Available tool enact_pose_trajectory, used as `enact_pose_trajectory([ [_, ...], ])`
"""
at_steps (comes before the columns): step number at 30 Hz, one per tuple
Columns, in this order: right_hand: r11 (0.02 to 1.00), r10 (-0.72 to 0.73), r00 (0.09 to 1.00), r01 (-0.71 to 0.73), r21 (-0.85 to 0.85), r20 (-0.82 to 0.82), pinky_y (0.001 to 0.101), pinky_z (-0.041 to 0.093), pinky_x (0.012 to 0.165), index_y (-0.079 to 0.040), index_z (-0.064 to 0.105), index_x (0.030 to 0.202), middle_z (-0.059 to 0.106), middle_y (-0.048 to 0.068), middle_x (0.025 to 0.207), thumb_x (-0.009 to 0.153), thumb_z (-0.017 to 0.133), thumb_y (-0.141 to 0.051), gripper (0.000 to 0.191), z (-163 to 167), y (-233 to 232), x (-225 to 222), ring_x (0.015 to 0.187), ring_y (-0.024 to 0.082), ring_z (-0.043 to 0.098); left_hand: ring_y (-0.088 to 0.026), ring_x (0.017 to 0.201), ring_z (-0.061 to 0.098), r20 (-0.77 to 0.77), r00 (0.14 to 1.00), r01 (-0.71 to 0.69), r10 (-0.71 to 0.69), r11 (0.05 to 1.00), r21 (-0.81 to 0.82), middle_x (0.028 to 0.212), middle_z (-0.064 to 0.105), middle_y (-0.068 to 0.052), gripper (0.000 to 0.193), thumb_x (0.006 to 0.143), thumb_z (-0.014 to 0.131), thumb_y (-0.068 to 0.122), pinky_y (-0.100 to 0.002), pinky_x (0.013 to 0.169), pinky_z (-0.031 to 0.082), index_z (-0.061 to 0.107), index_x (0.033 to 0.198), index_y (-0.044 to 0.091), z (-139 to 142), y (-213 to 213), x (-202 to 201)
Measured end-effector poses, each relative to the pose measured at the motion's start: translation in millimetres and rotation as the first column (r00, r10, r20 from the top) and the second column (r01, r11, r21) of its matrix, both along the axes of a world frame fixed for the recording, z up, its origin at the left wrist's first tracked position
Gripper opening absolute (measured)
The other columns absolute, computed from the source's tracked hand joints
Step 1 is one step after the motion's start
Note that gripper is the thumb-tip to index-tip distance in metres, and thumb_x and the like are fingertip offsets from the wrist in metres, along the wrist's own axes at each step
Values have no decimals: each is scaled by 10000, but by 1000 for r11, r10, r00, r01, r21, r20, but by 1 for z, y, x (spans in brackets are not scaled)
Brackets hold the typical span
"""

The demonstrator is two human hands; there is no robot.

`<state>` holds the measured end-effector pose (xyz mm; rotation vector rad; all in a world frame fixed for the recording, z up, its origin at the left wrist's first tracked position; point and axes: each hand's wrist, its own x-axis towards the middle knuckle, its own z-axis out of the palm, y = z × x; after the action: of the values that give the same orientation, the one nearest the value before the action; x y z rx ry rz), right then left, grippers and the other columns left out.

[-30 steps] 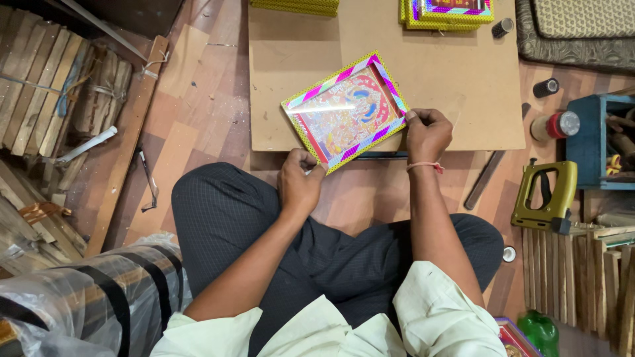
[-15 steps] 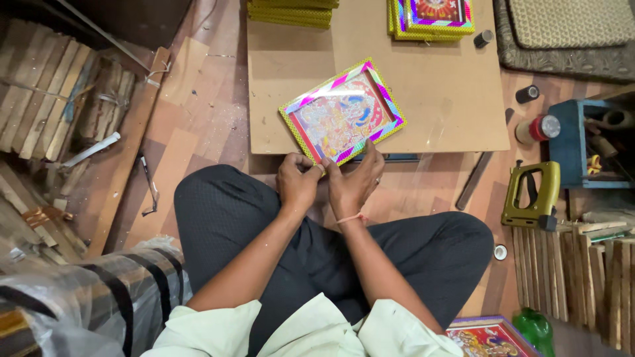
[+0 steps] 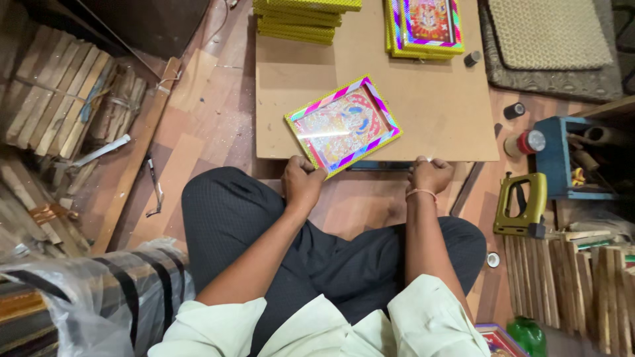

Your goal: The person sits on the floor and assembles small decorative frames by applying adhesive tape to the edges of the frame and pressing it down. They handle multiple frames one at a time, stacking completed frames on the table.

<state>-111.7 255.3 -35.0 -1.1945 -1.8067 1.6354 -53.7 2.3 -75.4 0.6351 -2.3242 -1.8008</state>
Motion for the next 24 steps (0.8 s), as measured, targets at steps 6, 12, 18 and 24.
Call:
enact_pose_trajectory([
  [6, 899, 395, 892, -328, 290, -218, 254, 458, 473, -9, 589, 1337, 571, 25, 830, 924, 671, 36, 424, 13, -41, 42, 585, 98, 555, -256, 733, 709, 80, 997, -6, 2, 999, 52, 768, 726, -134, 309, 657, 845, 218, -370, 709, 542, 654, 790, 14, 10, -1, 1],
  [12, 647, 761, 648, -757, 88, -30, 253, 462, 467, -38, 662, 1312, 651, 37, 801, 914, 697, -53, 400, 23, -113, 77, 557, 102, 603, -162, 735, 690, 58, 998, 21, -40, 956, 291, 786, 737, -77, 296, 721, 830, 234, -311, 694, 543, 695, 847, 2, 21, -9, 10],
  [18, 557, 809, 583, -800, 222, 74, 256, 524, 508, -72, 708, 1288, 705, 76, 827, 930, 681, -87, 359, 29, -129, 81, 560, 106, 640, -100, 690, 629, 95, 993, 22, -73, 889, 457, 776, 710, -32, 222, 762, 766, 188, -272, 600, 506, 729, 865, -5, 28, -13, 16],
  [24, 564, 802, 592, -795, 221, 84, 261, 528, 508, -80, 714, 1274, 707, 82, 852, 933, 687, -93, 342, 27, -132, 82, 567, 110, 641, -97, 650, 609, 142, 986, 0, -85, 858, 514, 759, 679, -21, 205, 775, 743, 188, -261, 518, 480, 719, 885, 16, 30, -14, 16],
])
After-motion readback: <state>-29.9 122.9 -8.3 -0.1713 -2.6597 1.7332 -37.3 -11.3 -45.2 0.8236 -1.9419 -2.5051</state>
